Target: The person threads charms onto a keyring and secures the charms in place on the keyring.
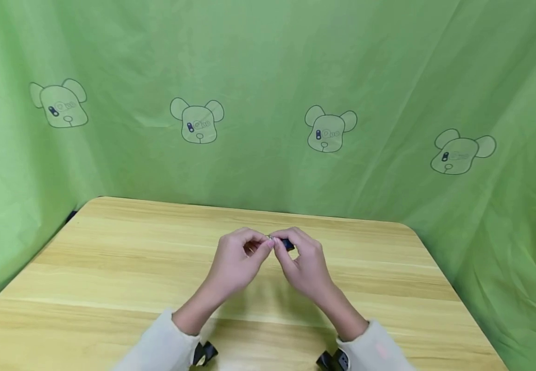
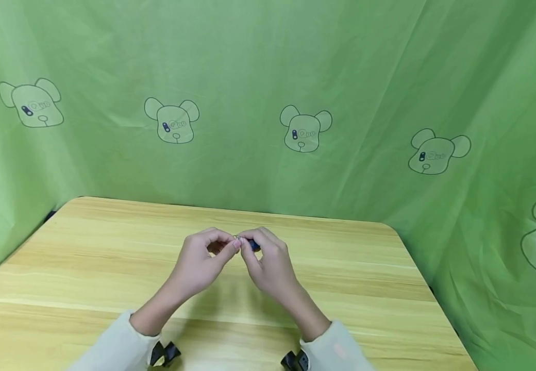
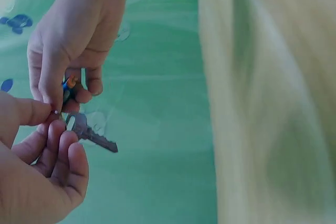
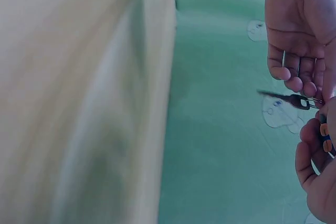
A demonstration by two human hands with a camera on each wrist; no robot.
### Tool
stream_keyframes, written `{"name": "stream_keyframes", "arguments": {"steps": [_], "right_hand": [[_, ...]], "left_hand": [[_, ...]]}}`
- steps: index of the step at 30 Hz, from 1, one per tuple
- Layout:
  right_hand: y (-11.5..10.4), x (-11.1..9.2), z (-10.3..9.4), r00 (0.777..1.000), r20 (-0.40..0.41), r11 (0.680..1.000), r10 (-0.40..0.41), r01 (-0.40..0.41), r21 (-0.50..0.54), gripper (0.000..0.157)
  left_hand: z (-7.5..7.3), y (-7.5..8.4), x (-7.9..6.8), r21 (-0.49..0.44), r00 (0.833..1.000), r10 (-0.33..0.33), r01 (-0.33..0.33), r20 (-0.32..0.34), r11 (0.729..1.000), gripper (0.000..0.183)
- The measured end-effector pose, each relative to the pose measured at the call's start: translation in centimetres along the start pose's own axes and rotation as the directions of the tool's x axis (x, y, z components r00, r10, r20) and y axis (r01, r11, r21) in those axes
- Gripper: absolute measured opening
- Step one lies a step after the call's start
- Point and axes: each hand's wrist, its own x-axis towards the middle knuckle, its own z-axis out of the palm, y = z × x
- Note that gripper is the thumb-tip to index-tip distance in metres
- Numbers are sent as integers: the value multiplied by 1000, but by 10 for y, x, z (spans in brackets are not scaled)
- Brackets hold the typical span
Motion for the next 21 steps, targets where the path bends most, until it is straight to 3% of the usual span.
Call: {"name": "stream_keyframes", "arguments": {"steps": [8,15,21], "right_hand": [[1,14,4,996,-43,997,-73,72,-33,8],[0,19,7,993,-74,995,-94,91,-44,12],[0,19,5,992,-59,992,-110,106,-63,11]], "left_hand": [[-14,4,17,65,994,40,-47,101,997,10],[-30,-1,23,84,972,84,-104,218,991,10],[-36,-3,24,90,959,140,-167,246,982,9]]}}
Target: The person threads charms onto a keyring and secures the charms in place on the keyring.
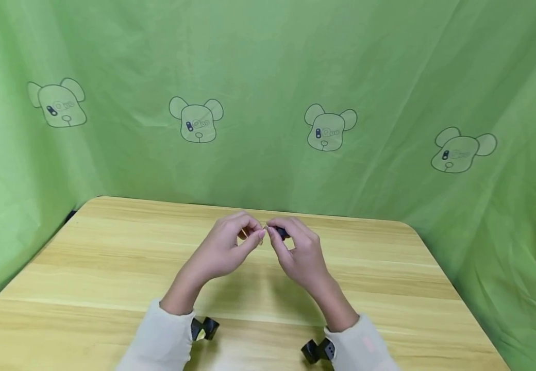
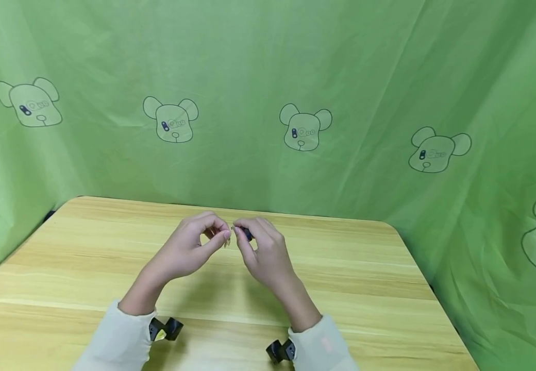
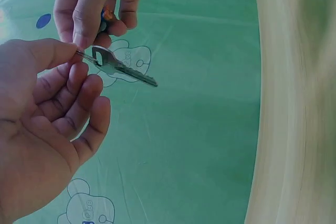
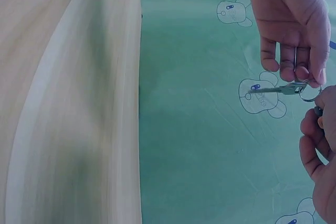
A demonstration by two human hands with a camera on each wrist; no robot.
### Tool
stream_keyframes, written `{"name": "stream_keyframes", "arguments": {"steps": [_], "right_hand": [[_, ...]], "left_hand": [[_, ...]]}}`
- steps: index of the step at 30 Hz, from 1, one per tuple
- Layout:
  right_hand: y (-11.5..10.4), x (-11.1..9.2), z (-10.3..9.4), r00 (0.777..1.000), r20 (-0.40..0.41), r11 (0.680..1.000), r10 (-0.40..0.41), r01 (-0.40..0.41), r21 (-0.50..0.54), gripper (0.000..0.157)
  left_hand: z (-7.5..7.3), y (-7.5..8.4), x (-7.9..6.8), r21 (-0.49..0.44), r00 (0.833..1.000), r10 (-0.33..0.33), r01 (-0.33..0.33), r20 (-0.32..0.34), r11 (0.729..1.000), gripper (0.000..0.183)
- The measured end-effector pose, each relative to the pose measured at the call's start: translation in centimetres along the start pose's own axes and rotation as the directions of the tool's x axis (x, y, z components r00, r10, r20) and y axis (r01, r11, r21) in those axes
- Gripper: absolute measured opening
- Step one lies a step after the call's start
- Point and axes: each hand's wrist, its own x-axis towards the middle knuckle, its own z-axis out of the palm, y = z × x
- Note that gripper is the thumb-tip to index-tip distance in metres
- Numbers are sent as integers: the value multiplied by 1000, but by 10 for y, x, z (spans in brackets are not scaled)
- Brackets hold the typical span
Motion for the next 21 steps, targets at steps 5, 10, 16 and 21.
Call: {"name": "stream_keyframes", "arguments": {"steps": [5,10,16,21], "right_hand": [[1,1,-2,999,-9,999,-39,39,-18,7],[1,1,-4,998,-11,998,-56,56,-25,8],[0,2,-6,998,-9,998,-58,57,-29,7],[0,1,-6,998,-20,998,-51,51,-22,7]], "left_hand": [[-2,1,-1,20,999,43,-43,0,999,9],[-4,2,-1,19,996,85,-85,14,996,8],[-8,4,-2,0,991,134,-134,24,991,6],[-11,5,-2,-46,987,159,-158,21,986,6]]}}
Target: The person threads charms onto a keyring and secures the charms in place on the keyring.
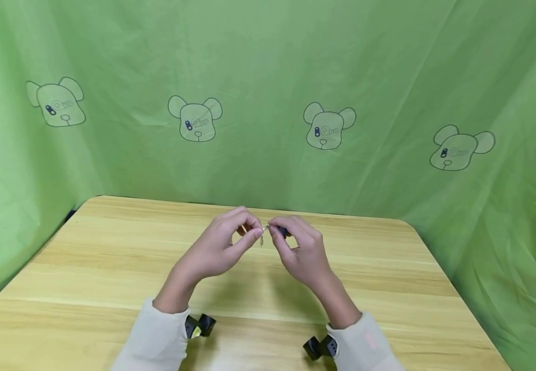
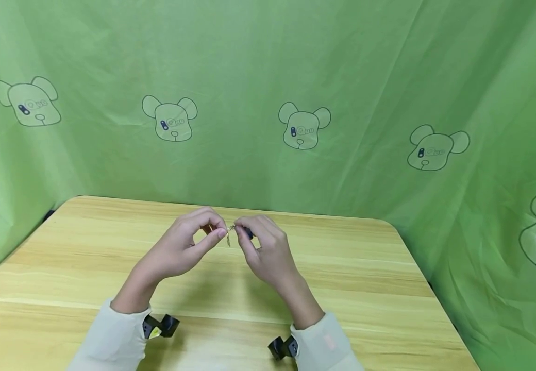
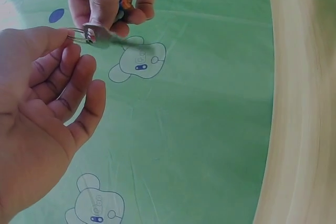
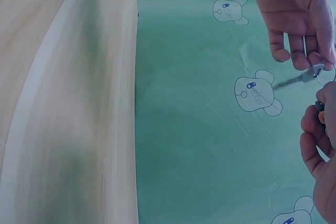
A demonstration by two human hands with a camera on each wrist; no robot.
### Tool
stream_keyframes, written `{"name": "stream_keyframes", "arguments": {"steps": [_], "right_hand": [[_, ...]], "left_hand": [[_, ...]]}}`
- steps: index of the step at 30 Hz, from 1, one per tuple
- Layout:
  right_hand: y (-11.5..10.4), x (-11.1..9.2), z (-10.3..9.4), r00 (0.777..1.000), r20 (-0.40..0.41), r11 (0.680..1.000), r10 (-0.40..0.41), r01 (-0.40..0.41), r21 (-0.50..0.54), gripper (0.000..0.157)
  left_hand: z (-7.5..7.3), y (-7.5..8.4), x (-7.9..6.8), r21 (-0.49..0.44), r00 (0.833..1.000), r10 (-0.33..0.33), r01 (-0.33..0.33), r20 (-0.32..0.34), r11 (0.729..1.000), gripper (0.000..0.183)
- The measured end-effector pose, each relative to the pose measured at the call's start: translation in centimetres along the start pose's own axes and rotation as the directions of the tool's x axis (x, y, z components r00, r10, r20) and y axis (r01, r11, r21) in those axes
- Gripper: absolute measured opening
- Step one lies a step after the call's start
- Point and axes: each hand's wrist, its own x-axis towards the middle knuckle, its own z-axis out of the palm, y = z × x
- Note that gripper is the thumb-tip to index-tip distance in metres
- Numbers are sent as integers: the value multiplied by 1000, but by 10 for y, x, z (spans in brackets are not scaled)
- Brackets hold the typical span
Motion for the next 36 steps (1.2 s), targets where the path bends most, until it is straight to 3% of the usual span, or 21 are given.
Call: {"name": "stream_keyframes", "arguments": {"steps": [10,16,19,22,26,28,29,32,36], "right_hand": [[-1,0,-2,999,10,999,32,-32,6,9],[-1,-1,-3,1000,7,1000,22,-22,-16,10],[-1,-1,-4,1000,21,999,5,-4,-42,7],[-1,-1,-4,999,40,997,-22,26,-80,6],[-2,1,-4,997,58,992,-58,64,-111,11],[-3,2,-3,996,61,990,-70,77,-116,14],[-4,3,-3,995,61,990,-75,82,-116,14],[-6,3,-2,994,60,989,-87,93,-114,16],[-8,5,0,992,60,987,-108,114,-110,19]], "left_hand": [[3,-5,1,-68,999,-48,47,-23,997,8],[5,-6,1,70,988,-90,99,-124,993,8],[7,-4,2,168,984,-29,59,-177,984,7],[9,-3,4,294,975,106,-44,-197,955,10],[10,-2,6,509,941,293,-171,-169,844,6],[11,-2,7,578,925,346,-199,-155,791,4],[11,-3,7,593,921,358,-205,-152,779,4],[12,-5,6,591,923,357,-209,-145,779,3],[12,-9,4,552,929,341,-212,-142,806,5]]}}
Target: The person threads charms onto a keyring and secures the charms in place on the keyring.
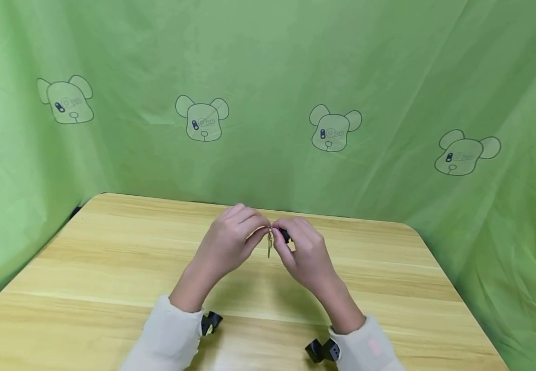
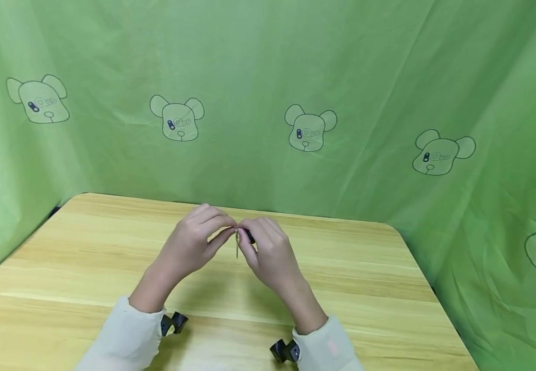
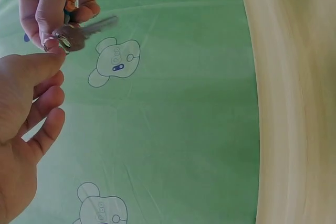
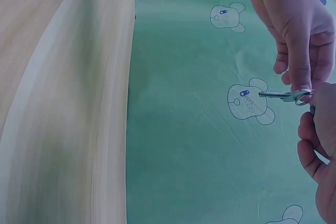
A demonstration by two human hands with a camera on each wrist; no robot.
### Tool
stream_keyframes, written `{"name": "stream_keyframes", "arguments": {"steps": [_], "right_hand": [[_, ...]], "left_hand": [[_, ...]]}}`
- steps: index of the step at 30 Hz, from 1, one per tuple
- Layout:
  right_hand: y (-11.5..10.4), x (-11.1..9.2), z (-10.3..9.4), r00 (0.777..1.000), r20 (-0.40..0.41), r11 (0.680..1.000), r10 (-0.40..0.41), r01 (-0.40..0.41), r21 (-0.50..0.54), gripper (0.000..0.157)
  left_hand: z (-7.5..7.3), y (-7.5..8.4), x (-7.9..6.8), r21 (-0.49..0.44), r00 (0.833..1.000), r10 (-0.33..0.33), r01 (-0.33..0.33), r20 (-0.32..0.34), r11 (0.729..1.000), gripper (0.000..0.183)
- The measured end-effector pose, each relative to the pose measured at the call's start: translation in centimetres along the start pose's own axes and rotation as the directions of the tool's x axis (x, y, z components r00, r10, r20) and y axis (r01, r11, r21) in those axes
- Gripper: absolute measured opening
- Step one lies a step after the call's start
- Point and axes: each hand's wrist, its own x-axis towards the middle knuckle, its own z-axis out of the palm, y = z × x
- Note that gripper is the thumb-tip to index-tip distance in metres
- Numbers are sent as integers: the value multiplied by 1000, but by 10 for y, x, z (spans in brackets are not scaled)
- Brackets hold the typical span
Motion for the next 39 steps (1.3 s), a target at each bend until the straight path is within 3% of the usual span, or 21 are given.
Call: {"name": "stream_keyframes", "arguments": {"steps": [7,24,27,30,32,34,36,39], "right_hand": [[-3,2,-1,1000,9,1000,-6,6,2,19],[-8,3,-3,998,66,1000,-23,24,-13,18],[-8,3,-3,996,86,1000,-14,15,-17,14],[-7,2,-3,990,139,1000,19,-16,-23,6],[-6,1,-2,974,215,998,64,-60,-23,3],[-4,-1,-1,936,330,992,123,-122,-25,4],[-3,-4,1,864,471,981,179,-191,-24,4],[0,-11,6,707,669,957,227,-291,-17,3]], "left_hand": [[1,-2,-1,-34,1000,21,-21,-1,999,6],[-6,-9,-3,-30,999,-41,40,-29,999,8],[-10,-10,-4,-45,997,-78,78,3,996,7],[-13,-12,-5,-63,982,-151,159,109,985,6],[-15,-14,-7,-78,948,-222,245,229,966,8],[-15,-17,-10,-98,883,-287,344,371,934,11],[-12,-22,-14,-117,791,-325,442,518,889,14],[-5,-28,-23,-137,645,-319,554,695,821,21]]}}
